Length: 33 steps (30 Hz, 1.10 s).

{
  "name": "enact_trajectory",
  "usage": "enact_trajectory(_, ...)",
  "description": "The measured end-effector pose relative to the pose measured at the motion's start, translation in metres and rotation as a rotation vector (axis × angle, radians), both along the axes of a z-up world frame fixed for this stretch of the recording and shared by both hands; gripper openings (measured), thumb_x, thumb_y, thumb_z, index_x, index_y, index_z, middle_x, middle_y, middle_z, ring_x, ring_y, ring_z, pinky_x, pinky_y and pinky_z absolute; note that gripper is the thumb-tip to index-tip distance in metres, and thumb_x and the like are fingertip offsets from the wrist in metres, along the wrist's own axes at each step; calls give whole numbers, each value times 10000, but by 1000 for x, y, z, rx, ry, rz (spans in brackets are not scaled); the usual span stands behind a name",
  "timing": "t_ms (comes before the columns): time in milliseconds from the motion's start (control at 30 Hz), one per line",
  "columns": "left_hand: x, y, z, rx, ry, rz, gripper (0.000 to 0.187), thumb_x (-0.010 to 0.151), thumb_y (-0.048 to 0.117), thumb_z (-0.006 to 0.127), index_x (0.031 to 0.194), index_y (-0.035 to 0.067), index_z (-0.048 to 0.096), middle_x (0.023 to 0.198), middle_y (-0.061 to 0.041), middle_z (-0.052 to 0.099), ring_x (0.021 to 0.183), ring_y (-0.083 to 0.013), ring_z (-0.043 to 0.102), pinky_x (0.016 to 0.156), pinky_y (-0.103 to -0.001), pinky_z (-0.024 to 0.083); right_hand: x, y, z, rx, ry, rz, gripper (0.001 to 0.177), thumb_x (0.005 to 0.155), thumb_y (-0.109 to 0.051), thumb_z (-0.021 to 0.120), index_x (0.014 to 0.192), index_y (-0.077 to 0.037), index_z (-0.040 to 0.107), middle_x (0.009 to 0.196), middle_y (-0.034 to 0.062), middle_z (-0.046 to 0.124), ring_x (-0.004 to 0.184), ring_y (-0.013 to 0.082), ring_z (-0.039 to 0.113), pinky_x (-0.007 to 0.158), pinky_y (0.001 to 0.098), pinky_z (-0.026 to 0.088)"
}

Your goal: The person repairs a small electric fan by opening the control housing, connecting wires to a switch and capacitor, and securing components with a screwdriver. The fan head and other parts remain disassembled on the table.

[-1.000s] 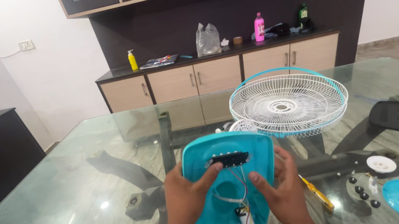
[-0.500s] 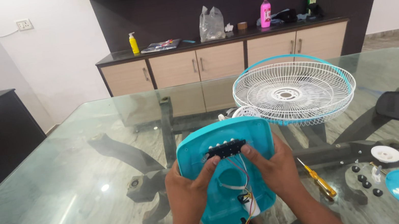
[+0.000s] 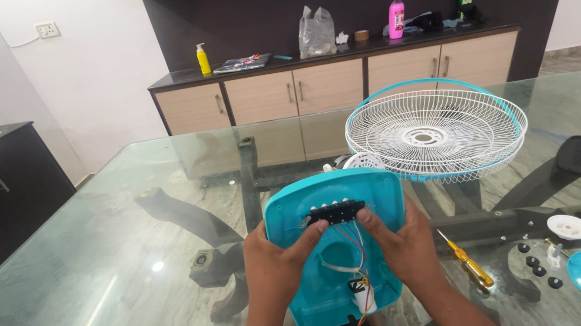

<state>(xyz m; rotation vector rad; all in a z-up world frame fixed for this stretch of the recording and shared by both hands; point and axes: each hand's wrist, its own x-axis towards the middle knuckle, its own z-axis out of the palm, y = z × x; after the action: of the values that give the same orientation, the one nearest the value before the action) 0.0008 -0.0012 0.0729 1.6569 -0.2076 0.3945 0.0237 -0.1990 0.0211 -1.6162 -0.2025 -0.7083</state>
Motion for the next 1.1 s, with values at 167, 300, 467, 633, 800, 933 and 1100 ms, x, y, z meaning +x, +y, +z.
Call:
enact_trajectory(167,2,1,-4,27,-53,48,345,702,260,888,897,3,768,778,-105,817,667,-167,766,627,-311,598,-7,1,3,-67,-4,-52,516,838,-390,765,1172,-18,641,1010,115,768,894,190,745,764,333,593)
enact_trajectory(300,3,3,-12,38,-59,99,330,698,281,879,860,10,781,726,-106,807,618,-176,768,594,-320,596,-26,-10,-2,-98,-78,-182,582,869,-354,732,1301,-22,528,1021,109,750,907,192,740,786,328,578)
enact_trajectory(467,10,7,-26,168,-164,205,364,701,328,887,810,2,766,677,-129,771,554,-221,754,549,-341,576,-65,-54,-21,-322,-81,-503,266,954,-270,682,1076,-37,721,921,87,777,826,194,753,749,318,565)
enact_trajectory(633,11,9,-31,183,-159,260,373,724,327,883,851,0,758,694,-143,760,564,-243,744,553,-360,558,-103,-107,-38,-542,-145,-676,209,997,-217,636,966,-45,751,899,79,763,822,200,732,741,311,546)
enact_trajectory(800,15,7,-39,250,-280,287,395,758,335,880,903,-3,739,764,-142,750,633,-257,740,592,-370,551,-134,-159,-48,-421,-38,-901,181,1038,-155,597,1033,-55,748,934,91,754,778,192,705,716,334,539)
enact_trajectory(933,18,6,-47,272,-288,317,413,780,339,886,935,-12,732,812,-160,746,697,-294,743,648,-394,556,-148,-197,-52,-373,-7,-988,193,1005,-124,600,1125,-67,739,989,72,768,782,211,680,704,339,538)
enact_trajectory(1100,26,11,-50,346,-390,313,474,791,348,869,1097,13,732,930,-143,764,824,-275,758,742,-384,569,-157,-217,-61,-689,-20,-1055,242,865,-213,738,1063,-76,755,1051,106,740,1018,289,666,931,411,517)
